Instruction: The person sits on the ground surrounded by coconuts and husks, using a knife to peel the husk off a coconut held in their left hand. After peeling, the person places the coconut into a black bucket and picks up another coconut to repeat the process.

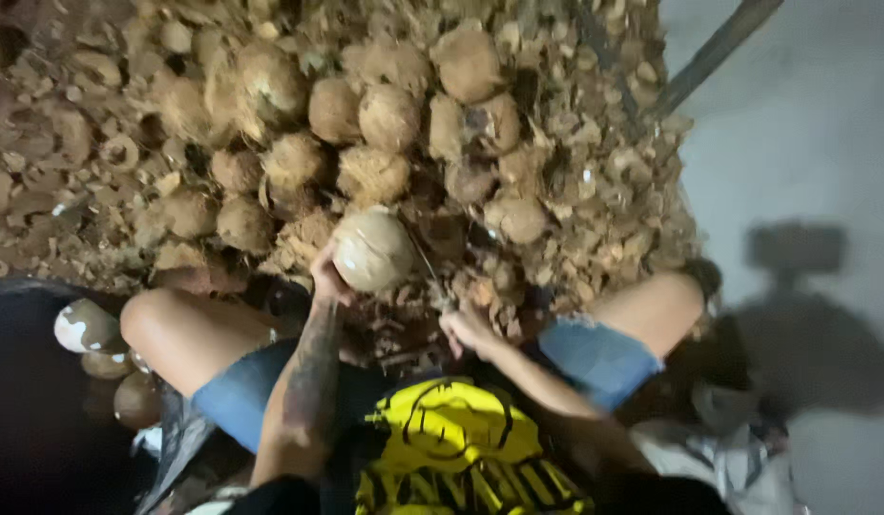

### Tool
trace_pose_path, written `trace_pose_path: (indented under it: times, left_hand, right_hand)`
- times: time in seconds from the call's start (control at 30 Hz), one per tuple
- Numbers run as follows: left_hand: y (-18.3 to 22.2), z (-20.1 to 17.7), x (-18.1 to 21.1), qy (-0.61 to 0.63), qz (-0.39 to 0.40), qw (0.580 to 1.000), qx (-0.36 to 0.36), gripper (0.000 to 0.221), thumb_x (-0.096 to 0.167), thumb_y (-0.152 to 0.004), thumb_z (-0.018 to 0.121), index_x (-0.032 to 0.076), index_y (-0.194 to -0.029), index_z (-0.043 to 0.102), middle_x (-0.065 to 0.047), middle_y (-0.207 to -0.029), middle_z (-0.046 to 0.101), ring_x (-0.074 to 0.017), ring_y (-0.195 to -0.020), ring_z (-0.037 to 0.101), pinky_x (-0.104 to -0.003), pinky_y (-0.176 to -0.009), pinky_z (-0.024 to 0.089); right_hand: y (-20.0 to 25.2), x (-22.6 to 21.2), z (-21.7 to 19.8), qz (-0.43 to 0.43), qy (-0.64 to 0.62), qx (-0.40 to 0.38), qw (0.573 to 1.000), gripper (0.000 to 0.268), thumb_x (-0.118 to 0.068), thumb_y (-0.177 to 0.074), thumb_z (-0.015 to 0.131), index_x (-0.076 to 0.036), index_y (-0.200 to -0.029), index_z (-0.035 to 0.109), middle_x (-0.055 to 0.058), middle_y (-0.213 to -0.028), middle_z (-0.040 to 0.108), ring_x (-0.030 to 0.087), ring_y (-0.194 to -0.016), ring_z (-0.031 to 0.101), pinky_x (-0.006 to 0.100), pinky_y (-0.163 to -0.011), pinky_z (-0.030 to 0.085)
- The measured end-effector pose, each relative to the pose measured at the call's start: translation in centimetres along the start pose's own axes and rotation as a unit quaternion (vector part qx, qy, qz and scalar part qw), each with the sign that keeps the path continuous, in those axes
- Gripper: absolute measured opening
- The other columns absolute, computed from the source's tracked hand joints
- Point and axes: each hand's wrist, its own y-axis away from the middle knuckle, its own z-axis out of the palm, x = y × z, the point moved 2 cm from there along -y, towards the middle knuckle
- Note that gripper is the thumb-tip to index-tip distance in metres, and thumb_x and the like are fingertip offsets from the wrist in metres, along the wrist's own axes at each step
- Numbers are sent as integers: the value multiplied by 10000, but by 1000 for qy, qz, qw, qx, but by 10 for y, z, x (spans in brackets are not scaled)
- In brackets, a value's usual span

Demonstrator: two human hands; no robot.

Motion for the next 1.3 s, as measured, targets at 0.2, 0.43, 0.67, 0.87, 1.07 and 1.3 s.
trace_pose_path:
  times: [0.2, 0.43, 0.67, 0.87, 1.07, 1.3]
  left_hand:
    - [8, 10, -15, -1, -49, 999, 13, 803, 721, -776, 736, 169, -1359, 716, -182, -1409, 682, -350, -1342, 625, -537, -1156, 472]
    - [17, 22, -22, 108, -14, 994, 7, 790, 714, -756, 741, 177, -1336, 751, -169, -1387, 704, -383, -1299, 655, -560, -1164, 492]
    - [16, -3, -35, 77, 0, 996, -48, 580, 534, -890, 705, 146, -1318, 753, -151, -1349, 729, -340, -1250, 679, -486, -1183, 475]
    - [-7, -7, -14, 91, -52, 990, -94, 613, 574, -891, 668, 211, -1382, 721, -111, -1463, 666, -327, -1383, 607, -587, -1192, 441]
    - [-23, -5, 7, 29, 10, 994, -102, 967, 734, -823, 557, 227, -1639, 450, -57, -1699, 439, -383, -1495, 452, -574, -1210, 417]
    - [-13, -15, -18, 133, 13, 988, 73, 706, 807, -772, 644, 321, -1269, 771, -149, -1296, 751, -416, -1213, 708, -635, -1057, 561]
  right_hand:
    - [46, -55, -9, -68, -211, 59, 973, 349, -135, -632, 547, -35, -300, 507, 191, -299, 419, 265, -260, 447, 360, -455, 455]
    - [80, -132, -35, -316, -524, -199, 766, 88, -56, -719, 542, -34, -654, 486, 176, -485, 474, 293, -352, 499, 432, -380, 488]
    - [133, -129, -84, -686, -206, 150, 682, 164, -52, -951, 657, 23, -837, 567, 220, -780, 677, 390, -690, 717, 491, -665, 636]
    - [9, 29, -26, 102, -166, 131, 972, 201, -148, -718, 583, 9, -593, 577, 177, -412, 522, 282, -300, 533, 386, -279, 436]
    - [99, -122, -75, -340, -212, 141, 905, 243, -17, -674, 591, -74, -439, 563, 64, -309, 511, 152, -274, 544, 225, -433, 459]
    - [20, -41, -34, -608, -243, 208, 727, 162, 122, -697, 634, -11, -757, 564, 175, -681, 670, 329, -563, 698, 414, -571, 599]
